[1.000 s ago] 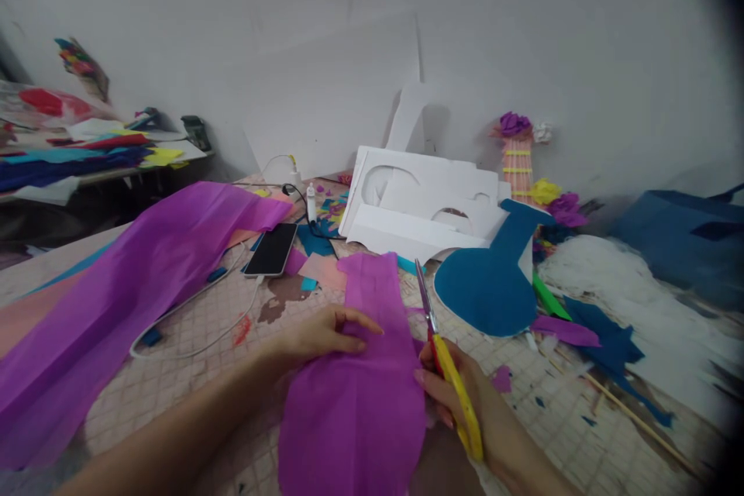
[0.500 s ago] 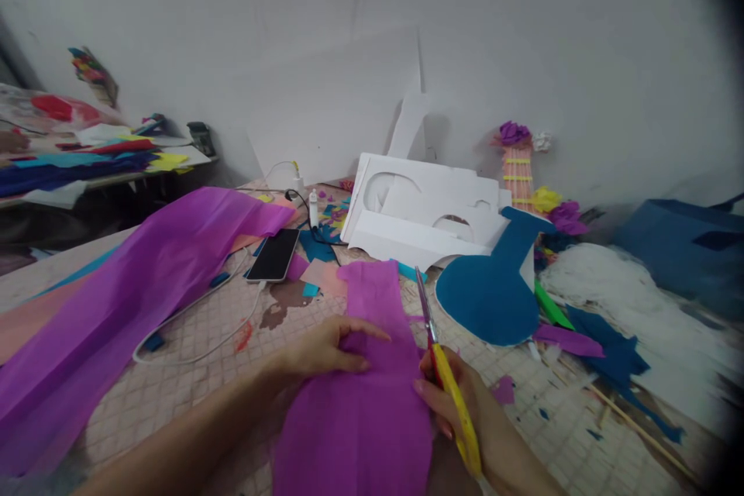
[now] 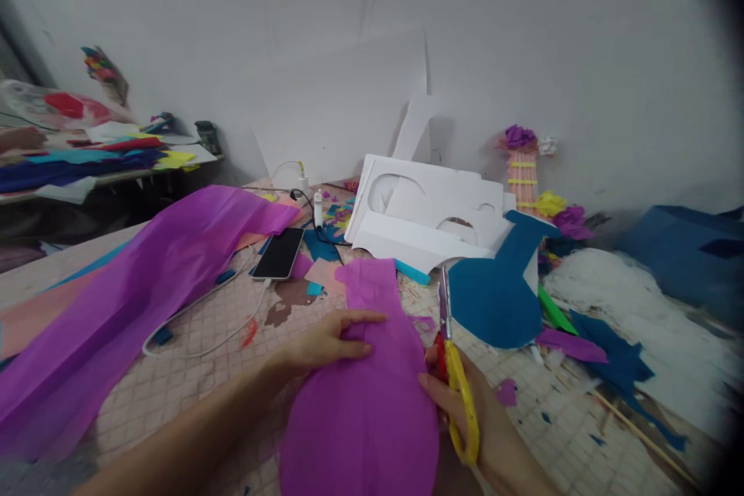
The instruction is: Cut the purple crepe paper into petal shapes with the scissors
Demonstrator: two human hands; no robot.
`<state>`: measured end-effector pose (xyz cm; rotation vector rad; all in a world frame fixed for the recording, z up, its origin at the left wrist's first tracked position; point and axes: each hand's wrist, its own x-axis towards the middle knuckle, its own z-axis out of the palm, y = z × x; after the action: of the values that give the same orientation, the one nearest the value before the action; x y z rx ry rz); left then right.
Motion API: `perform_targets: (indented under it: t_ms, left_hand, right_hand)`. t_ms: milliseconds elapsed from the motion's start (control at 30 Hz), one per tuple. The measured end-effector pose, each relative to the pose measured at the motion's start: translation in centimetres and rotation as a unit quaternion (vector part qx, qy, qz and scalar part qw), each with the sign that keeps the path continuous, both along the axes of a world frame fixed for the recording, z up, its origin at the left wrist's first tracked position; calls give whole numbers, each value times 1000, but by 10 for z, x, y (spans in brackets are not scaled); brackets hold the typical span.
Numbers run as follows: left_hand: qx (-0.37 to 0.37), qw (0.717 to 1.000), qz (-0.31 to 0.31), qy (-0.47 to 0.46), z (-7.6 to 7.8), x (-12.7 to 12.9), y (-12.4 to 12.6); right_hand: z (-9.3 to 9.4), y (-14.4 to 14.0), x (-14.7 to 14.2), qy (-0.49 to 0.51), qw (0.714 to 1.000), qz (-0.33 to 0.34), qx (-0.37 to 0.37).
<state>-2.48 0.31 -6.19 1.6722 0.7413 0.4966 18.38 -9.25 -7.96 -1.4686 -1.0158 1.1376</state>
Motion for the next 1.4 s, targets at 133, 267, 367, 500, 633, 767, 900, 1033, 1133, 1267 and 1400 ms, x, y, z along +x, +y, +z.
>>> perform_targets:
  t_ms: [133, 267, 367, 500, 633, 767, 900, 1033, 1133, 1267, 1400]
  left_hand:
    - [7, 999, 39, -13, -7, 2, 5]
    - [28, 995, 98, -13, -13, 1, 9]
    - [1, 994, 113, -10, -11, -2, 6]
    - [-116, 991, -9, -68, -3, -10, 4]
    - [-175, 973, -119, -88, 2, -14, 6]
    - [-104, 981, -145, -72, 3, -10, 3]
    - [-119, 986, -91, -76, -4, -3, 0]
    - [-124, 988, -53, -77, -6, -2, 1]
    - [-111, 991, -49, -58, 0, -3, 0]
    - [-138, 988, -42, -62, 5, -3, -2]
    - [-116, 991, -42, -49, 6, -1, -3]
  right_hand:
    - [-4, 0, 3, -23, 1000, -2, 14]
    - [-8, 1, 6, -39, 999, -16, 24]
    - [-10, 3, 6, -38, 999, -14, 16]
    - [-10, 4, 5, -34, 999, -12, -12]
    - [-11, 3, 4, -25, 999, -10, -18]
    - [-13, 2, 5, -5, 1000, -13, 6]
    - [-15, 0, 5, 0, 1000, -11, 22]
    - [-17, 0, 2, 6, 1000, 4, 27]
    - [-17, -2, 1, 10, 999, 27, 28]
    - [-15, -4, 3, 2, 999, 45, 23]
    - [-15, -5, 4, 1, 998, 56, 32]
